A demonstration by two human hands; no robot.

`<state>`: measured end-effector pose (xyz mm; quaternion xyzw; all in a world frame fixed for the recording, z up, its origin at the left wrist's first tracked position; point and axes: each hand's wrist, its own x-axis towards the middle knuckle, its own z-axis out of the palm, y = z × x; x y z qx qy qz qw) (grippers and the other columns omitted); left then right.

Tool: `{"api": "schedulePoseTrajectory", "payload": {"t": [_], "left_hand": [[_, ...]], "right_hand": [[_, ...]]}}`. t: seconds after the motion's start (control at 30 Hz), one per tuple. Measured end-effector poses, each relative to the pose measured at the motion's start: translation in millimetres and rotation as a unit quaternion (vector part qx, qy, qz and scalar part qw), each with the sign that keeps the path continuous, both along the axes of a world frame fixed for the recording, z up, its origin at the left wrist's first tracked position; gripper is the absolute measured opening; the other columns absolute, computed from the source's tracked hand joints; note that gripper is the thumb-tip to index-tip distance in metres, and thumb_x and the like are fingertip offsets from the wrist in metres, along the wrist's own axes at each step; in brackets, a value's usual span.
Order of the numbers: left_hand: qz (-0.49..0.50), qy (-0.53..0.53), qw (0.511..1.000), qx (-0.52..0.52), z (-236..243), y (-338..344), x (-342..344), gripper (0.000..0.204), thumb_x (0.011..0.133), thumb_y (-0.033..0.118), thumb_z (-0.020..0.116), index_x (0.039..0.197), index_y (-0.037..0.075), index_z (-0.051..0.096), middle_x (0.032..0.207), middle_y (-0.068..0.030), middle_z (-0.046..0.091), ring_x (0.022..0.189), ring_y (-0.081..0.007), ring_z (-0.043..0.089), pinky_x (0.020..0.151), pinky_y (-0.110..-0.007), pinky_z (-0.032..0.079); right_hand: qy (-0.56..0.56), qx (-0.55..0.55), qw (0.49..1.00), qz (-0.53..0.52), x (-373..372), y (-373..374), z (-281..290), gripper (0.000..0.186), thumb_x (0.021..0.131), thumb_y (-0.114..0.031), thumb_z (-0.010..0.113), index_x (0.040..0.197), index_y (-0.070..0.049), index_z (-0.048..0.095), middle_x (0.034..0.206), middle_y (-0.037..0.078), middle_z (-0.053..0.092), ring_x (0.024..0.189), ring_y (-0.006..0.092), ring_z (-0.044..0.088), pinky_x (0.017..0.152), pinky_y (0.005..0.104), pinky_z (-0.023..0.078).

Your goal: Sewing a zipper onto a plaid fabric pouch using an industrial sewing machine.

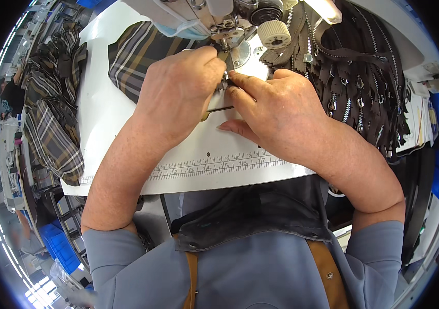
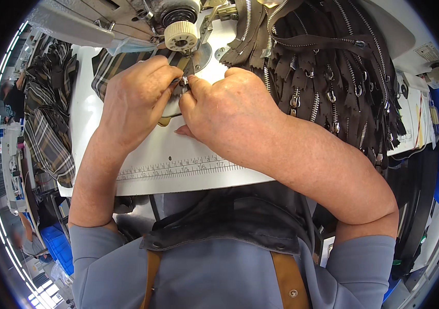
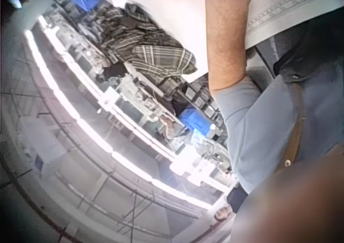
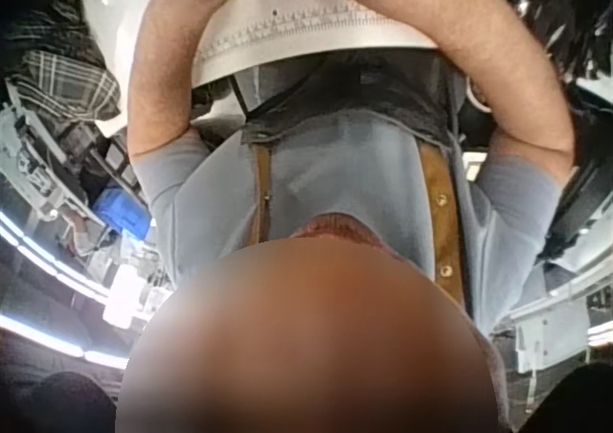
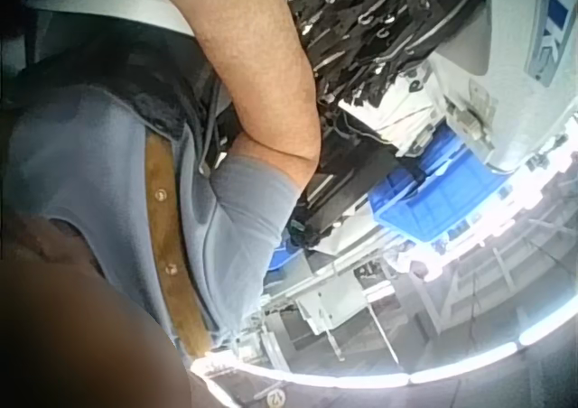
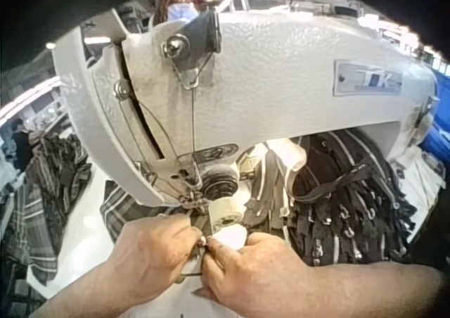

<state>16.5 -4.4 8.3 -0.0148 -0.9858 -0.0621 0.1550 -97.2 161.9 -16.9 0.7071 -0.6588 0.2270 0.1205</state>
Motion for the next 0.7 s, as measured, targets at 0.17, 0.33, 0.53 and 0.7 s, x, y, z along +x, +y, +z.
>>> {"api": "schedulePoseTrajectory", "payload": {"t": [0.17,0.33,0.53,0.7], "left_hand": [[-0.005,-0.043,0.999,0.022,5,1,-6,0.005,0.085,0.001,0.061,0.089,-0.002,0.063,0.086,-0.0147,0.060,0.076,-0.0329,0.063,0.066,-0.042,0.050],[0.017,-0.021,0.999,0.036,0,6,-15,0.006,0.087,0.003,0.059,0.085,-0.003,0.060,0.083,-0.0177,0.060,0.077,-0.0380,0.062,0.068,-0.045,0.050],[0.042,-0.013,0.998,0.044,1,15,-17,0.006,0.084,0.002,0.058,0.083,-0.003,0.059,0.083,-0.0207,0.062,0.081,-0.0404,0.065,0.071,-0.048,0.051],[0.058,0.000,0.996,0.071,-2,11,-6,0.014,0.086,0.003,0.061,0.097,-0.003,0.066,0.085,-0.0199,0.064,0.080,-0.0384,0.064,0.073,-0.043,0.052]], "right_hand": [[0.008,0.010,1.000,-0.003,0,0,-1,0.042,0.074,-0.041,0.080,0.075,-0.003,0.063,0.075,0.006,0.061,0.058,0.0171,0.063,0.054,0.0317,0.048],[0.011,0.028,0.999,-0.013,0,-1,0,0.046,0.074,-0.044,0.079,0.082,0.000,0.066,0.087,0.013,0.068,0.062,0.0183,0.065,0.056,0.0315,0.050],[0.016,0.057,0.998,-0.017,0,0,2,0.054,0.076,-0.046,0.078,0.094,0.003,0.068,0.103,0.021,0.071,0.066,0.0200,0.068,0.059,0.0326,0.052],[0.035,0.045,0.998,-0.021,0,2,2,0.056,0.078,-0.047,0.076,0.095,0.005,0.067,0.106,0.022,0.070,0.068,0.0211,0.068,0.062,0.0325,0.053]]}}
